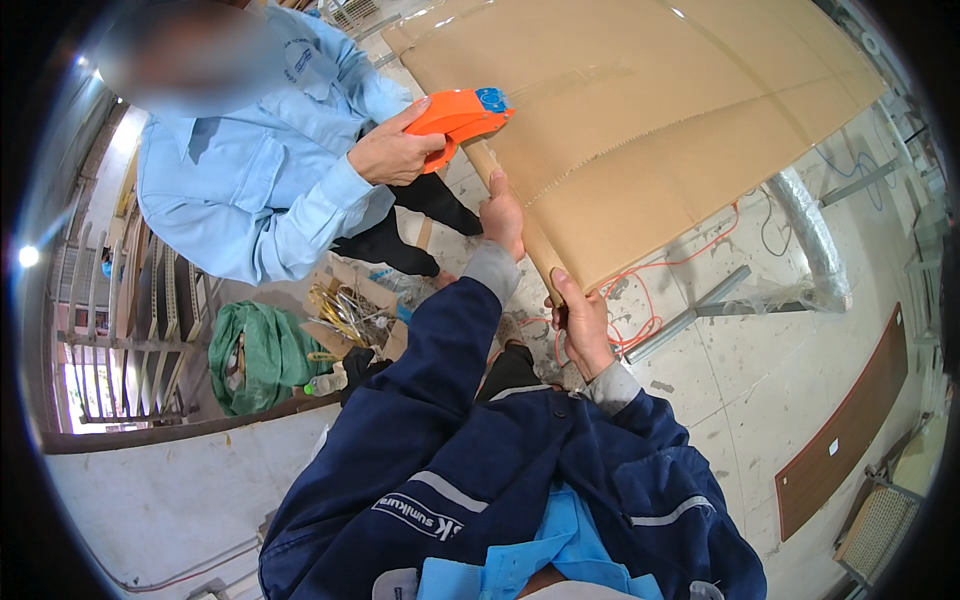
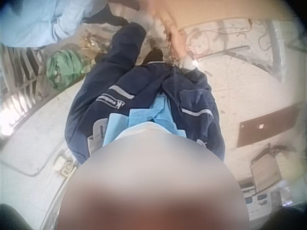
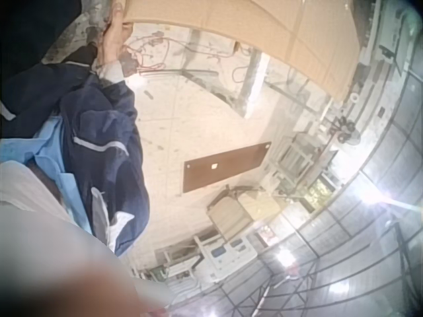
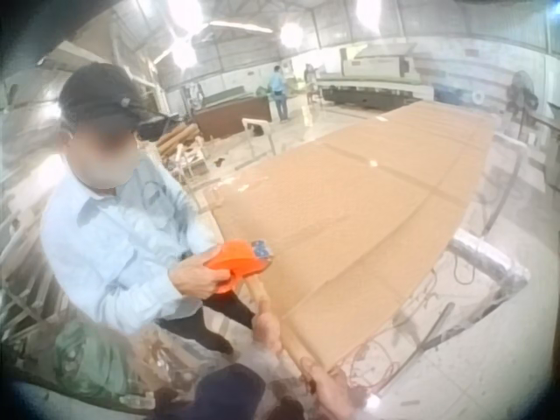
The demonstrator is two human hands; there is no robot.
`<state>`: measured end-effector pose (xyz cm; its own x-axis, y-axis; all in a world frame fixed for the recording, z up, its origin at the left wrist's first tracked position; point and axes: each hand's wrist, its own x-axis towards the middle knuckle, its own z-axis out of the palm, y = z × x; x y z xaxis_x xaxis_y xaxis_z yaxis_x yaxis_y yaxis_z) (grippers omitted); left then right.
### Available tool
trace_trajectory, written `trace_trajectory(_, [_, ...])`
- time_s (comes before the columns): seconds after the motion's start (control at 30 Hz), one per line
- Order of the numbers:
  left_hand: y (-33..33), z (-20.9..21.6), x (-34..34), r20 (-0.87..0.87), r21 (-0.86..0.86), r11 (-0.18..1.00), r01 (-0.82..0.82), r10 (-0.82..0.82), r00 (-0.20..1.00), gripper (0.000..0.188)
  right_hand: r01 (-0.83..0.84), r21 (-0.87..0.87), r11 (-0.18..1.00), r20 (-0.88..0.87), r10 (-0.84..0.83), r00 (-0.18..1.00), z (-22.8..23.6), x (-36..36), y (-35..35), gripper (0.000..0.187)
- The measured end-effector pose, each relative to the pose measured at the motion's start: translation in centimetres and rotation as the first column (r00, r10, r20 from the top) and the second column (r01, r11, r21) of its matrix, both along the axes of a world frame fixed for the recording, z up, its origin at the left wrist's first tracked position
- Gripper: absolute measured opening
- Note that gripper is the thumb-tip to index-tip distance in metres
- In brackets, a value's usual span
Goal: The person cuts a large piece of cardboard with a utility knife, folds the edges, and secures them with packing tape. A coworker assists by holding the cardboard and applying additional tape to the seams.
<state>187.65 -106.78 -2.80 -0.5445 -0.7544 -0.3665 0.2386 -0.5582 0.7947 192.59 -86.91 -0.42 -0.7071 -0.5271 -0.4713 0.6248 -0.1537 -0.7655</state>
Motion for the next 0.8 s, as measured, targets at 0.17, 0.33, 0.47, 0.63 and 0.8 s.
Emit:
trace_trajectory(0.17, [-0.1,0.4,-0.6,0.016,-0.008,1.000,0.007,-0.007,1.000,0.068,0.010,-0.001,1.000,-0.011,-0.010,1.000,-0.2,-0.7,-0.5,0.040])
trace_trajectory(0.33, [-0.2,0.9,-1.0,0.019,-0.008,1.000,0.014,-0.014,1.000,0.069,0.013,-0.005,1.000,0.009,-0.013,1.000,-0.1,-1.1,-0.7,0.039])
trace_trajectory(0.47, [-0.5,0.9,-1.2,0.015,0.021,1.000,0.018,-0.019,1.000,0.062,0.016,0.004,1.000,-0.009,-0.016,1.000,0.0,-1.4,-1.0,0.040])
trace_trajectory(0.63, [-1.1,0.4,-1.4,0.047,0.000,1.000,0.028,-0.028,0.999,0.062,0.012,0.029,1.000,-0.028,-0.012,1.000,-0.2,-1.5,-1.3,0.044])
trace_trajectory(0.8, [-1.0,0.2,-1.5,0.047,-0.015,1.000,0.002,-0.002,0.999,0.071,0.018,0.004,1.000,0.011,-0.018,1.000,-0.5,-1.6,-1.4,0.038])
